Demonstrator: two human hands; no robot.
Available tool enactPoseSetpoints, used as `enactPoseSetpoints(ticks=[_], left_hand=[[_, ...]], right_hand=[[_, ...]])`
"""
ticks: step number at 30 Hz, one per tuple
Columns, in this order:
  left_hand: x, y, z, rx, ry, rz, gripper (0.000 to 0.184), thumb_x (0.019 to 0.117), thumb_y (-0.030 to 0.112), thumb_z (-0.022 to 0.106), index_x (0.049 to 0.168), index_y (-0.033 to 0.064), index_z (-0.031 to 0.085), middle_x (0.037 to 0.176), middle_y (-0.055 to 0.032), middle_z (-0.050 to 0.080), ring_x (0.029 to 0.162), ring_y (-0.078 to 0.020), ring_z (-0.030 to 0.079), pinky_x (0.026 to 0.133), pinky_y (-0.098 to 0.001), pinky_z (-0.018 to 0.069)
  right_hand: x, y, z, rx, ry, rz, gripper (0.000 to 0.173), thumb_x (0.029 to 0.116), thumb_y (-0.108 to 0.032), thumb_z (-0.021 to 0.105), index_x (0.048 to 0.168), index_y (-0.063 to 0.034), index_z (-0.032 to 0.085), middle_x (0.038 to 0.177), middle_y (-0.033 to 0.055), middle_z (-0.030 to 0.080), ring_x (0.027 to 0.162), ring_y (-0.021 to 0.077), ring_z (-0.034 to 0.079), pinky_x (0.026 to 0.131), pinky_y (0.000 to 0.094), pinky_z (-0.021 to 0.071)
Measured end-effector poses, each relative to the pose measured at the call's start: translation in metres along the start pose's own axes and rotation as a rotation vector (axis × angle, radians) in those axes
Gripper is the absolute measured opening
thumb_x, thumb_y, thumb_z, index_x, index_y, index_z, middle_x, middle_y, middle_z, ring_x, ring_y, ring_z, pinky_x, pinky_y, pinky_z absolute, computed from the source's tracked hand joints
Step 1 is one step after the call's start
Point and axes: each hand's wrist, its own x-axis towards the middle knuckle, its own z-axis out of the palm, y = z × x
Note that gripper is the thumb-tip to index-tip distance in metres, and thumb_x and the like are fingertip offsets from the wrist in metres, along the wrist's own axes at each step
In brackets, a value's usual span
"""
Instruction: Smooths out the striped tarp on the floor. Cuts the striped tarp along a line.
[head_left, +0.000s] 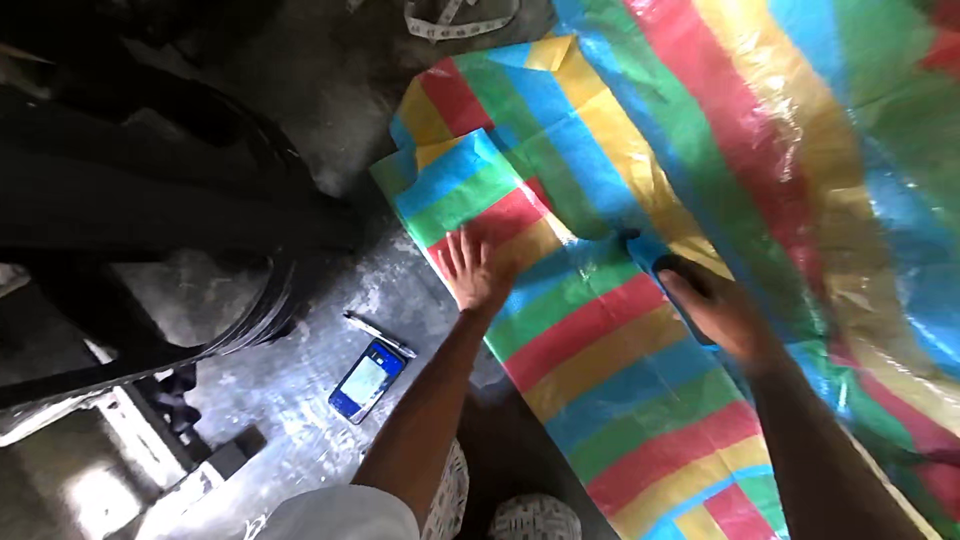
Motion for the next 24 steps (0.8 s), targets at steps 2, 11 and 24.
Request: enactPoseSetpoints(ticks=[2, 11, 24], left_hand=[[0.007, -0.012, 0.012, 0.033, 0.056, 0.008, 0.078, 0.0952, 0.070, 0.050, 0.154, 0.0189, 0.048, 0.167, -0.0192, 0.028, 0.157, -0.0441, 0.015, 0.123, -0.0693, 0.0066], [0.002, -0.019, 0.034, 0.097, 0.199, 0.037, 0.080, 0.0935, 0.074, 0.047, 0.154, 0.0215, 0.048, 0.164, -0.0217, 0.034, 0.153, -0.0499, 0.022, 0.116, -0.0778, 0.0088], [0.002, -0.022, 0.038, 0.090, 0.204, 0.021, 0.084, 0.0913, 0.075, 0.046, 0.153, 0.0191, 0.047, 0.163, -0.0242, 0.033, 0.153, -0.0522, 0.019, 0.115, -0.0789, 0.0056]], right_hand=[[0.001, 0.005, 0.001, 0.016, 0.011, -0.030, 0.053, 0.1061, -0.046, 0.051, 0.147, -0.0120, 0.054, 0.117, 0.0246, 0.068, 0.098, 0.0394, 0.069, 0.085, 0.0615, 0.0538], [0.002, 0.009, 0.004, 0.043, 0.048, -0.042, 0.057, 0.1047, -0.045, 0.051, 0.145, -0.0051, 0.055, 0.109, 0.0210, 0.070, 0.090, 0.0294, 0.070, 0.081, 0.0512, 0.0575], [0.021, 0.000, -0.020, 0.059, -0.051, 0.019, 0.055, 0.1039, -0.046, 0.051, 0.142, -0.0064, 0.057, 0.109, 0.0160, 0.070, 0.089, 0.0211, 0.070, 0.078, 0.0418, 0.0592]])
